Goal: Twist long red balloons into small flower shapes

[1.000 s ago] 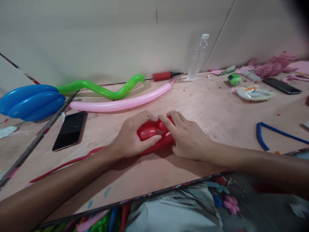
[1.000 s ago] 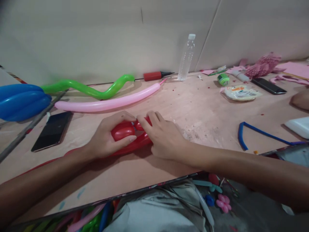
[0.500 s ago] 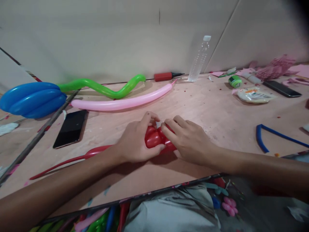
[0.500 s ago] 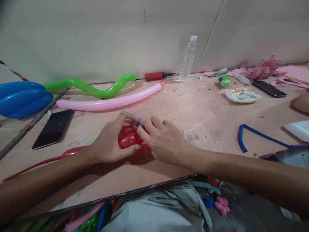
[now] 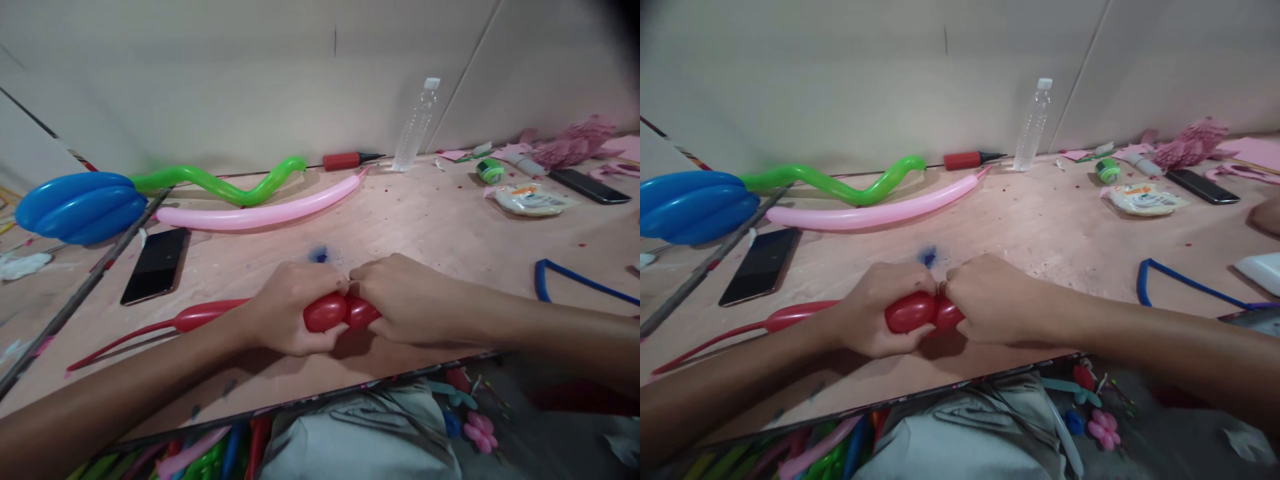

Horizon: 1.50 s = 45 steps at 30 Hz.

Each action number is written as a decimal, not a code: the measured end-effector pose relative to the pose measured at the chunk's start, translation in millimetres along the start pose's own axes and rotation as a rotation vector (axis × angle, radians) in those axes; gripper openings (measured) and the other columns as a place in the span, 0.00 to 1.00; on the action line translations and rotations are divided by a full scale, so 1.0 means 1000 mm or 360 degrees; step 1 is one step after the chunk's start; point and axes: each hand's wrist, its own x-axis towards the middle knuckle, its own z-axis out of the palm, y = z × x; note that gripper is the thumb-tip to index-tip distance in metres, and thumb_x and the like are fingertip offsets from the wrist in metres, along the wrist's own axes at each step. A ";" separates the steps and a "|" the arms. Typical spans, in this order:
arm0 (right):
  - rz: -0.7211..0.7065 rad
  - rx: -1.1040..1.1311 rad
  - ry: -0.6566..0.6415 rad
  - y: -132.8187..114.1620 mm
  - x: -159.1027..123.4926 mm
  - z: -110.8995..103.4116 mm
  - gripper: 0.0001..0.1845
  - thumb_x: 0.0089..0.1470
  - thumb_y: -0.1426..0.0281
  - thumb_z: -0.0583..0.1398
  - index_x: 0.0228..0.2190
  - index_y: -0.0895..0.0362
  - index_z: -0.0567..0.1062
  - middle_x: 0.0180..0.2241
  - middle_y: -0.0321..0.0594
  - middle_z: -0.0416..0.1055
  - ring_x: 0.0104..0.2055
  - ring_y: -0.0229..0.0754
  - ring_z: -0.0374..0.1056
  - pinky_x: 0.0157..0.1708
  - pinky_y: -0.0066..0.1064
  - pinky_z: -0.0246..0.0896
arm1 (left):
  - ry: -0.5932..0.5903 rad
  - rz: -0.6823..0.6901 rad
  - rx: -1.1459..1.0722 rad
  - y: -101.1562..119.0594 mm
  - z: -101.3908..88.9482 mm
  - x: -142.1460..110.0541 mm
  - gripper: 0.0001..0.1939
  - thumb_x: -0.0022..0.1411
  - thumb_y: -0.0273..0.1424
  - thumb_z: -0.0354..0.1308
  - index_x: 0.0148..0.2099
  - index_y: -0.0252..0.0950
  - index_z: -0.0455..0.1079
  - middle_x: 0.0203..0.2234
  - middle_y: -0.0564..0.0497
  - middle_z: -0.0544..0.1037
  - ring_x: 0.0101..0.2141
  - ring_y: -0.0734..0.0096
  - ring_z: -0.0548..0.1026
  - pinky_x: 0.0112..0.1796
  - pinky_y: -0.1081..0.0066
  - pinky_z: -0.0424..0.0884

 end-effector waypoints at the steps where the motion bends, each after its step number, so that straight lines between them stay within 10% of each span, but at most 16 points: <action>1: -0.0009 0.0027 -0.0019 0.000 0.000 -0.002 0.06 0.55 0.69 0.61 0.33 0.57 0.77 0.32 0.43 0.79 0.31 0.47 0.73 0.30 0.35 0.55 | 0.0027 0.0019 -0.0028 -0.001 0.000 -0.001 0.13 0.54 0.31 0.64 0.42 0.37 0.69 0.34 0.48 0.81 0.33 0.63 0.78 0.34 0.67 0.71; 10: 0.0158 -0.0079 0.0176 -0.014 -0.016 0.001 0.24 0.58 0.53 0.65 0.43 0.60 0.72 0.31 0.42 0.78 0.29 0.49 0.73 0.25 0.34 0.49 | 0.0050 0.0040 -0.0044 -0.009 -0.002 0.000 0.14 0.56 0.34 0.67 0.44 0.37 0.69 0.34 0.47 0.82 0.33 0.63 0.80 0.35 0.68 0.72; 19: 0.0173 -0.0620 0.0300 -0.021 0.003 0.027 0.13 0.53 0.78 0.58 0.41 0.61 0.75 0.41 0.51 0.75 0.42 0.55 0.71 0.37 0.41 0.65 | 0.0078 -0.0021 0.0256 0.006 0.005 -0.002 0.09 0.60 0.30 0.62 0.43 0.36 0.70 0.33 0.46 0.80 0.32 0.64 0.76 0.34 0.67 0.71; 26: 0.0075 -0.0386 0.0198 -0.021 0.003 -0.004 0.07 0.51 0.78 0.59 0.30 0.57 0.77 0.34 0.48 0.76 0.38 0.52 0.70 0.29 0.36 0.55 | 0.0097 0.0194 0.0544 0.014 0.008 -0.006 0.04 0.64 0.31 0.58 0.39 0.36 0.67 0.33 0.45 0.79 0.32 0.64 0.73 0.31 0.66 0.69; 32: -0.0144 0.0294 -0.0454 0.005 0.027 -0.030 0.07 0.43 0.75 0.60 0.16 0.57 0.70 0.16 0.36 0.66 0.19 0.35 0.54 0.22 0.33 0.43 | 0.0095 0.0379 0.0674 0.014 0.015 -0.013 0.01 0.67 0.26 0.57 0.42 0.36 0.69 0.30 0.49 0.78 0.30 0.65 0.69 0.30 0.65 0.66; 38: -0.0003 0.1425 -0.1735 0.040 0.076 -0.018 0.09 0.44 0.65 0.63 0.25 0.59 0.76 0.21 0.36 0.74 0.24 0.43 0.73 0.27 0.33 0.69 | 0.0047 0.0222 0.0583 0.013 0.010 -0.008 0.02 0.66 0.28 0.59 0.39 0.35 0.69 0.31 0.48 0.77 0.32 0.65 0.71 0.33 0.66 0.69; 41: -0.0064 0.1685 -0.1828 0.053 0.086 -0.007 0.11 0.44 0.65 0.65 0.29 0.60 0.79 0.24 0.38 0.77 0.26 0.44 0.75 0.29 0.34 0.73 | 0.0043 0.0174 0.0594 0.011 0.008 -0.006 0.03 0.67 0.29 0.58 0.40 0.35 0.69 0.33 0.47 0.78 0.34 0.65 0.73 0.34 0.67 0.69; 45: -0.0103 0.1837 -0.1438 0.066 0.083 -0.002 0.08 0.48 0.69 0.67 0.33 0.59 0.81 0.26 0.35 0.79 0.28 0.41 0.76 0.29 0.30 0.72 | 0.0000 0.0108 0.0601 0.007 0.008 -0.006 0.04 0.67 0.30 0.58 0.42 0.35 0.68 0.36 0.47 0.79 0.35 0.64 0.75 0.35 0.67 0.70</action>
